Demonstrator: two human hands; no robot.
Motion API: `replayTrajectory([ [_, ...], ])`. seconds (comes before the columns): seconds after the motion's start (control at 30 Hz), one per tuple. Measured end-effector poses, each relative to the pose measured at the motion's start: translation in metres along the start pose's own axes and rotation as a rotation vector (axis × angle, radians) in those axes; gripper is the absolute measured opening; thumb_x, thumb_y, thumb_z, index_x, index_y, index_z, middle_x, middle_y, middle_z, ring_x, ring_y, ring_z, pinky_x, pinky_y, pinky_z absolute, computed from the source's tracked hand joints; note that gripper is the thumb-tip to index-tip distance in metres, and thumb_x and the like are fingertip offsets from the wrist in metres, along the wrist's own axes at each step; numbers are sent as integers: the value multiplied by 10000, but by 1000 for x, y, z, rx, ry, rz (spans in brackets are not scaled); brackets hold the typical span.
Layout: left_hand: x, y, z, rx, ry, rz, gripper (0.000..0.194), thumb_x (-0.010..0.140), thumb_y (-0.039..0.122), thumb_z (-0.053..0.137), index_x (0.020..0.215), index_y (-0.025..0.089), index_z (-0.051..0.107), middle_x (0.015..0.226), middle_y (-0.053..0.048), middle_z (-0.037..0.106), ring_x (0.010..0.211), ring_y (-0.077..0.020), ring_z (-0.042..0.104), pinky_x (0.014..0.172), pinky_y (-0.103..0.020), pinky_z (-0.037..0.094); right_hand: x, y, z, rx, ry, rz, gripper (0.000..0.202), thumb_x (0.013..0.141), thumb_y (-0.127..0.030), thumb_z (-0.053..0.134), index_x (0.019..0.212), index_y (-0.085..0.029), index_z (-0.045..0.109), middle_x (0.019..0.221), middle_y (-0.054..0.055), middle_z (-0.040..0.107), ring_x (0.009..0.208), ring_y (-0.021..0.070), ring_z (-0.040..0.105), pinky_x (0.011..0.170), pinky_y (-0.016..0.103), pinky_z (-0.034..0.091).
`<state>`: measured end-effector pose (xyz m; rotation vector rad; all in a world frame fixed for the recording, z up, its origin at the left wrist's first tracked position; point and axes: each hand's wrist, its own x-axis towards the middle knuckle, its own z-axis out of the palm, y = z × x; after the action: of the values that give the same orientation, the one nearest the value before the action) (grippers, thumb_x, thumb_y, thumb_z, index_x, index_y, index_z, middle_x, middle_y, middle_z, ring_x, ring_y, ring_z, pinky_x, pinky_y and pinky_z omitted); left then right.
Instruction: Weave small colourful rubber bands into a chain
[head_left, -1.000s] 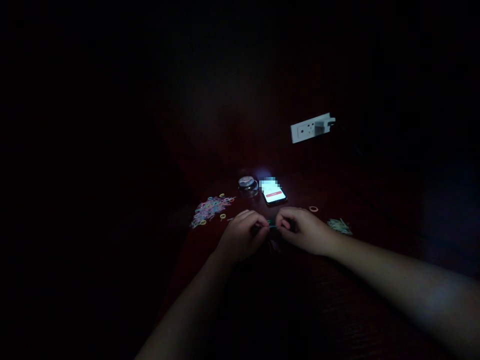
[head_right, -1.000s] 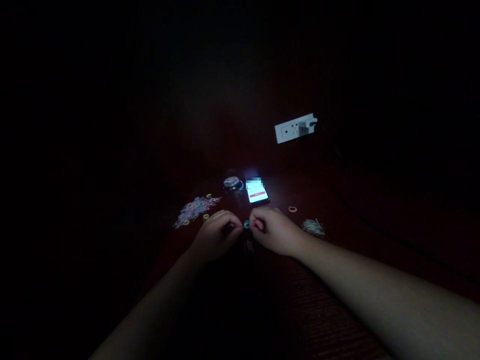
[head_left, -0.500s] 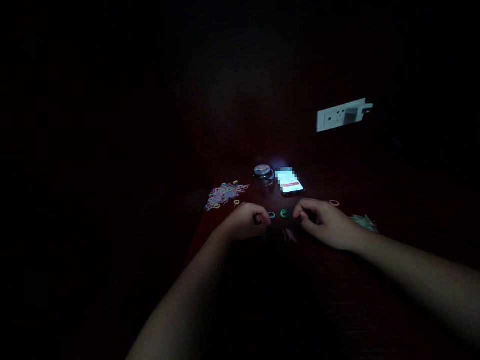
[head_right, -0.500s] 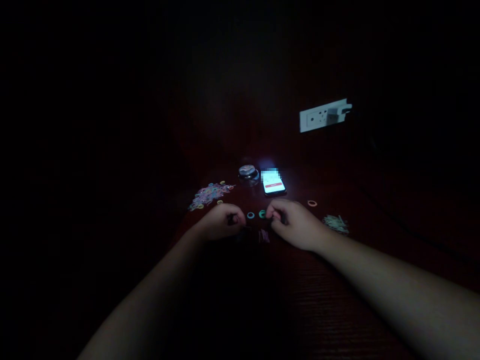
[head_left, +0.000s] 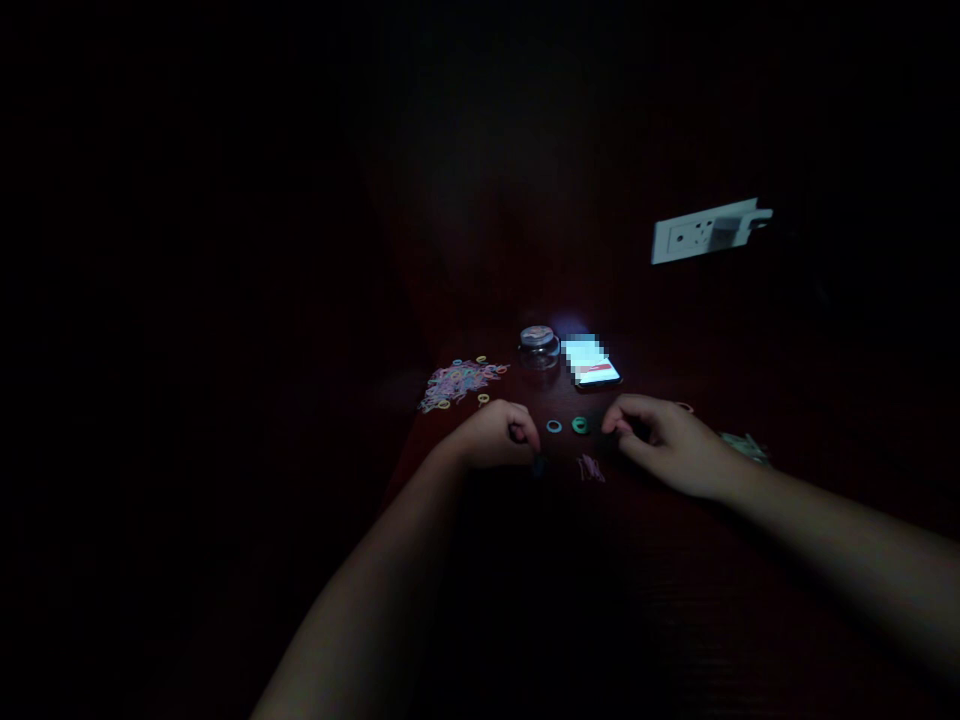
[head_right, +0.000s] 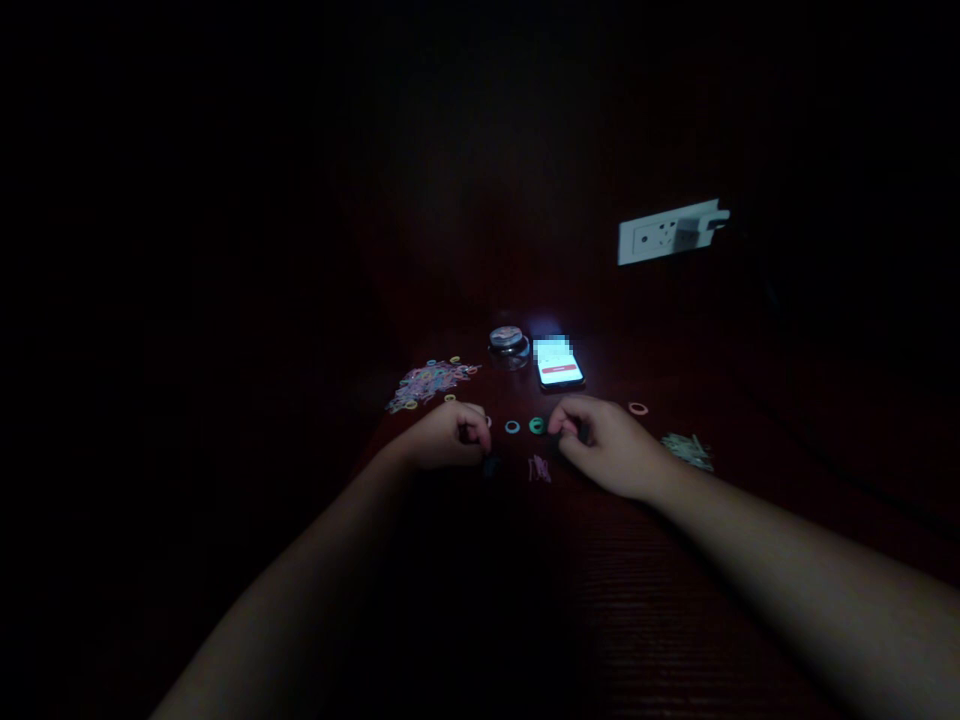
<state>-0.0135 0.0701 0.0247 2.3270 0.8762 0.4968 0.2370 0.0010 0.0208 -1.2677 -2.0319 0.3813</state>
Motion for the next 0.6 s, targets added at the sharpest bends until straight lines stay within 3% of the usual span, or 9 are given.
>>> replayTrajectory([
  [0.3,0,-5,-1,-34,-37,39,247,628,85,616,811,172,757,787,-8,599,661,-88,530,577,-193,429,0,0,0,0,-1,4,132,737,-214,498,792,-196,617,604,-27,533,520,120,424,522,248,334],
  [0.37,2,-15,-1,-50,81,8,315,657,74,586,904,181,748,831,-18,637,697,-96,559,620,-203,455,0,1,0,10,1,3,129,735,-214,497,787,-197,614,606,-27,529,524,120,424,516,243,329],
  [0.5,3,-44,-5,78,604,-338,368,756,66,496,1073,154,661,971,-66,671,807,-134,620,783,-282,510,-1,2,1,22,11,-7,128,734,-212,494,782,-194,612,621,-21,535,537,122,431,510,238,330],
  [0.6,1,-63,-8,145,693,-456,397,762,65,501,1142,119,603,1082,-139,652,925,-205,630,890,-384,489,0,2,1,17,12,-12,131,741,-213,493,789,-192,613,649,-12,561,549,125,446,519,242,343],
])
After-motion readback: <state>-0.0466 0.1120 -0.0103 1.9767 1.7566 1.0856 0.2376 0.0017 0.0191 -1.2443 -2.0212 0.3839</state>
